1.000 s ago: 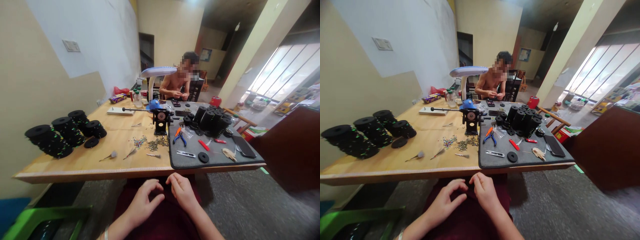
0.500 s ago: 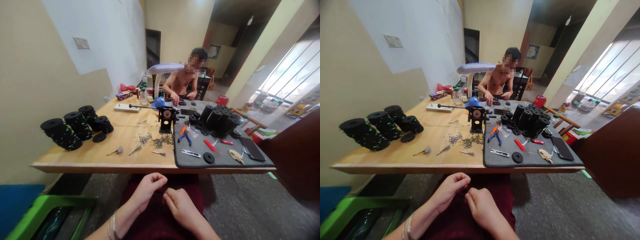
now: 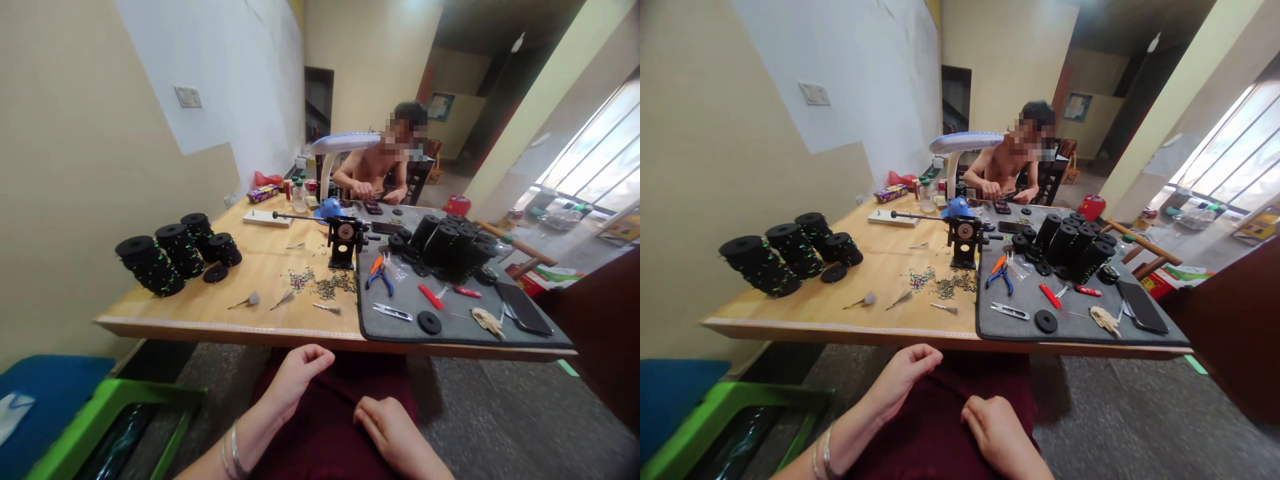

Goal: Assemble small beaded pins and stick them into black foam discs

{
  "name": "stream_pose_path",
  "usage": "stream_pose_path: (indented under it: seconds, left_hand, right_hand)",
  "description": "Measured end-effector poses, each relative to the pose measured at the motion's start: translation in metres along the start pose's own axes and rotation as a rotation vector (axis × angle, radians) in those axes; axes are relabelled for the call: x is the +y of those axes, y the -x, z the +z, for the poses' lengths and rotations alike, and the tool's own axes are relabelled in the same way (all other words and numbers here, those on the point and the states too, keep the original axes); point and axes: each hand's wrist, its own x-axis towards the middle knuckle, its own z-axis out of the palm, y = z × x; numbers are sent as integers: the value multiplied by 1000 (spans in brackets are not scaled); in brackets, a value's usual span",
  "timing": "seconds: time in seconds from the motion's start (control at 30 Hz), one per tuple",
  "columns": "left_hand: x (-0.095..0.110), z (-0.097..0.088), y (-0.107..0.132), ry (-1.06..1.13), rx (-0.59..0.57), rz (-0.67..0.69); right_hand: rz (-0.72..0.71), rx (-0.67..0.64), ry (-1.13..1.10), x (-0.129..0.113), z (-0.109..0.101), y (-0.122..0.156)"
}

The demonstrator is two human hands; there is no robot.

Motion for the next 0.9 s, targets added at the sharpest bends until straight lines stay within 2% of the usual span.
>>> stream_pose_path:
  seconds: [0.1,0.17,0.3,0.33,0.4,0.5,0.67,0.9]
  left_hand:
    - [1,-1,1,-69,7,52]
    - [2,0,2,-159,15,129]
    - [7,5,8,-335,64,320]
    - [9,6,10,-361,83,352]
    - [13,8,13,-403,112,394]
    - [17,7,17,-420,138,414]
    - [15,3,16,-349,123,357]
    - [15,5,17,-327,32,350]
  right_hand:
    - [3,36,-22,3,-7,-1]
    - [23,134,-90,2,-15,-4]
    - [17,373,-458,-15,-25,-20]
    - [14,357,-596,-22,-24,-26]
    - [22,231,-875,-34,-18,-40]
    - [54,119,-1092,-42,-5,-57]
    - [119,120,-1035,-39,7,-64]
    - [72,145,-915,-39,3,-57]
